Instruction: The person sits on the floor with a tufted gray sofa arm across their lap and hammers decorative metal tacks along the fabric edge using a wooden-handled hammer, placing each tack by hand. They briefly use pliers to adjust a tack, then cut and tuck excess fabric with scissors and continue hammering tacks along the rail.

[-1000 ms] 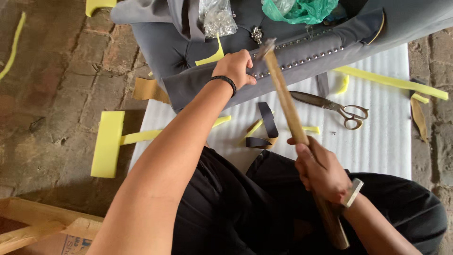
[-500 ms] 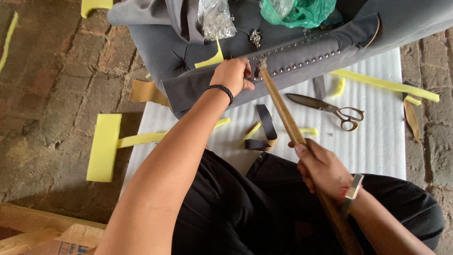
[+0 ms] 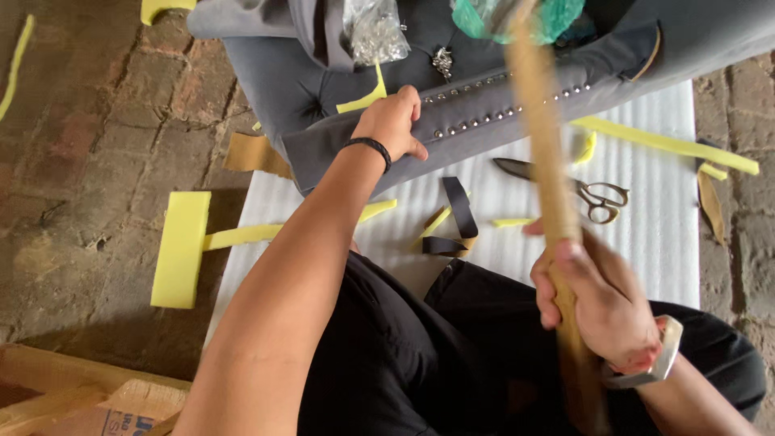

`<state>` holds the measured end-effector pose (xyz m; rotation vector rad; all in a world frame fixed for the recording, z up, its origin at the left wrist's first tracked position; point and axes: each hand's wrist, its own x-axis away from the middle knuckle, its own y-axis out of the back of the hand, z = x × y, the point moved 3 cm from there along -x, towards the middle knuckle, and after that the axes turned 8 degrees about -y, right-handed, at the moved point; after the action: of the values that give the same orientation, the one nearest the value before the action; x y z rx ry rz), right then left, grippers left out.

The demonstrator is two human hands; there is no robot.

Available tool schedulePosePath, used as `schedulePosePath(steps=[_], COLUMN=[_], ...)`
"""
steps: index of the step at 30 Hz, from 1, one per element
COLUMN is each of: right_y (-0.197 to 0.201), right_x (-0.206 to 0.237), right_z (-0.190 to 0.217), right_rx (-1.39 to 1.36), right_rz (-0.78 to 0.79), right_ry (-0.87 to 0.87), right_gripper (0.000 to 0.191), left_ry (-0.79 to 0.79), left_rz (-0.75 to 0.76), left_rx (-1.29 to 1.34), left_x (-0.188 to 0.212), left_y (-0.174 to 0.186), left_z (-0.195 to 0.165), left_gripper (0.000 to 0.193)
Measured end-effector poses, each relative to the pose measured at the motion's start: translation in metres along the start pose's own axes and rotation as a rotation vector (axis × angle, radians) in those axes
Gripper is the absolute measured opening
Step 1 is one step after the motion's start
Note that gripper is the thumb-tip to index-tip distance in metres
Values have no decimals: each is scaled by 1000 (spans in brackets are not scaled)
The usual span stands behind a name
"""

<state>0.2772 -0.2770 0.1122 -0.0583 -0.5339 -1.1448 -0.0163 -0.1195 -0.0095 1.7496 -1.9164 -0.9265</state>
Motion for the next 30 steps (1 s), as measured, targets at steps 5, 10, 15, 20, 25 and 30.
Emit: schedulePosePath(steps=[5, 10, 15, 20, 25, 30], right_y=[-6, -7, -8, -3, -1, -11], right_x=[-10, -4, -9, -11, -9, -17], right_z=[-13, -12, -13, -40, -65, -83], right_rx=[-156, 173, 280, 203, 162, 871], right_rz=[-60, -29, -81, -38, -68, 5], right_ry=[-236, -280, -90, -521, -519, -386], right_gripper=[44, 48, 46, 49, 53, 63], left_ry=[23, 34, 15, 30, 27, 61], left_rz=[-1, 21, 13, 23, 21, -233], left_rx=[46, 11, 22, 28, 200, 116], left_x=[5, 3, 4, 6, 9, 41], left_y=[2, 8, 6, 4, 26, 62], left_z=[0, 0, 3, 4, 5, 10], left_gripper=[65, 69, 67, 68, 49, 30])
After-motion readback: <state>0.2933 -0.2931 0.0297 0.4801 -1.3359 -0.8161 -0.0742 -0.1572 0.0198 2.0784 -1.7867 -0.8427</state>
